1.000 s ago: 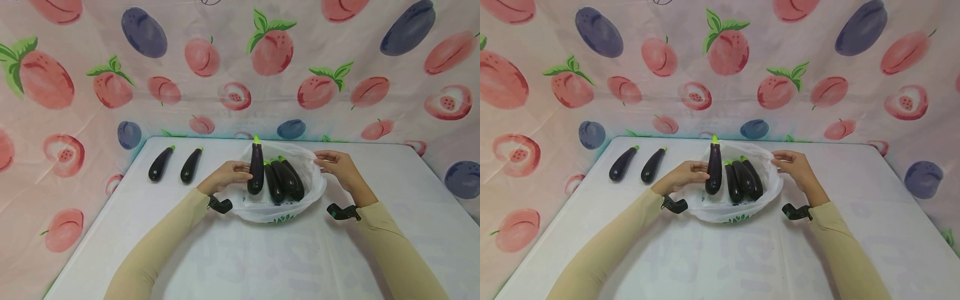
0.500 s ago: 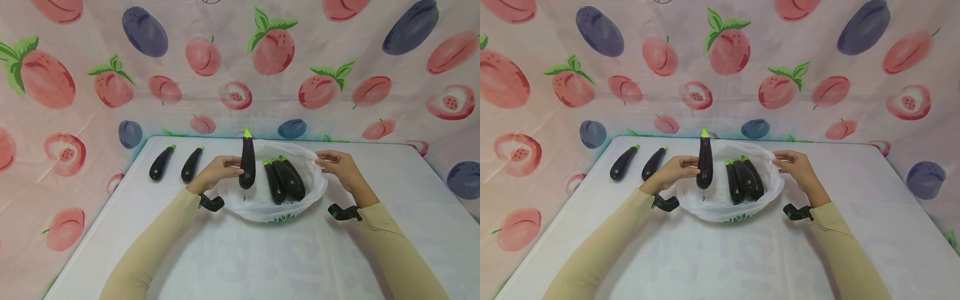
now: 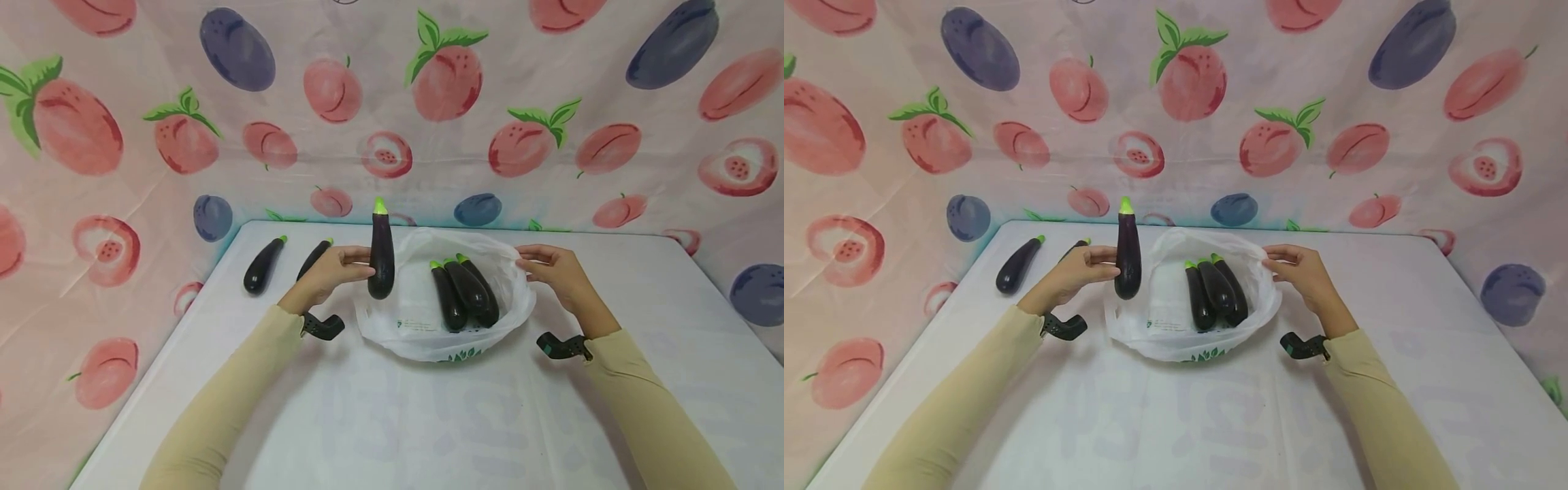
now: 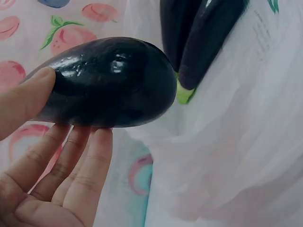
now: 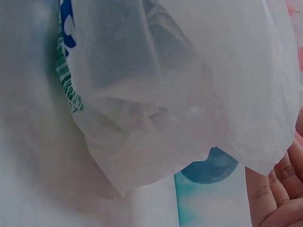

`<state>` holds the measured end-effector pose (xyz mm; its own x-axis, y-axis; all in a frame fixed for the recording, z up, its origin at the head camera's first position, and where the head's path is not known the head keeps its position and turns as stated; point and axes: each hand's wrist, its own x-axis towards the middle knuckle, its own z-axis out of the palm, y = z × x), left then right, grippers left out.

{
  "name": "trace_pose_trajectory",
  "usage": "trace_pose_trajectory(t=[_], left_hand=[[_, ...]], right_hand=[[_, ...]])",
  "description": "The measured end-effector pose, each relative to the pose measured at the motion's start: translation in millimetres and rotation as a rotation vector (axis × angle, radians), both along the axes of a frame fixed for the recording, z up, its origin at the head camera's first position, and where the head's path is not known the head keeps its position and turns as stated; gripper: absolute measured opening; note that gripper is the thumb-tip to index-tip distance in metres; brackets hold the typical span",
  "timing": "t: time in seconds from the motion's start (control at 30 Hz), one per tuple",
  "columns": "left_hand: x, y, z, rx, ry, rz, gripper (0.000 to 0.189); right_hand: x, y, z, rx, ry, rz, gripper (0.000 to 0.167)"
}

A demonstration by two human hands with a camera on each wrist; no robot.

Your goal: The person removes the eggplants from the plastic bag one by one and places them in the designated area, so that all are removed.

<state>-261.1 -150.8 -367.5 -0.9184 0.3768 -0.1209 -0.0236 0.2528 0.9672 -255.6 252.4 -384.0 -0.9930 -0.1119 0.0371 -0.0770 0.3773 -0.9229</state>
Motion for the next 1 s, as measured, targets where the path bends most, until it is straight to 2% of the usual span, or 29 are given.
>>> trace_pose_trajectory(t=[0.2, 0.43, 0.7, 1.0], left_hand=[[0.1, -12.5, 6.1, 0.011, 0.05, 0.027, 0.051], [-0.9, -31.4, 15.0, 0.008, 0.061, 0.053, 0.053], [2.8, -53.3, 24.4, -0.057, 0.08, 0.101, 0.056], [4.7, -81.2, 27.0, -0.119, 0.087, 0.158, 0.058]], right_hand=[[-0.2, 1, -0.6, -0.01, 0.006, 0.01, 0.045], [-0.6, 1, 0.1, -0.006, 0.008, 0.015, 0.046], [0.0, 1, 0.9, 0.014, 0.005, 0.009, 0.048], [0.4, 2, 1.3, 0.029, 0.0, 0.003, 0.049]])
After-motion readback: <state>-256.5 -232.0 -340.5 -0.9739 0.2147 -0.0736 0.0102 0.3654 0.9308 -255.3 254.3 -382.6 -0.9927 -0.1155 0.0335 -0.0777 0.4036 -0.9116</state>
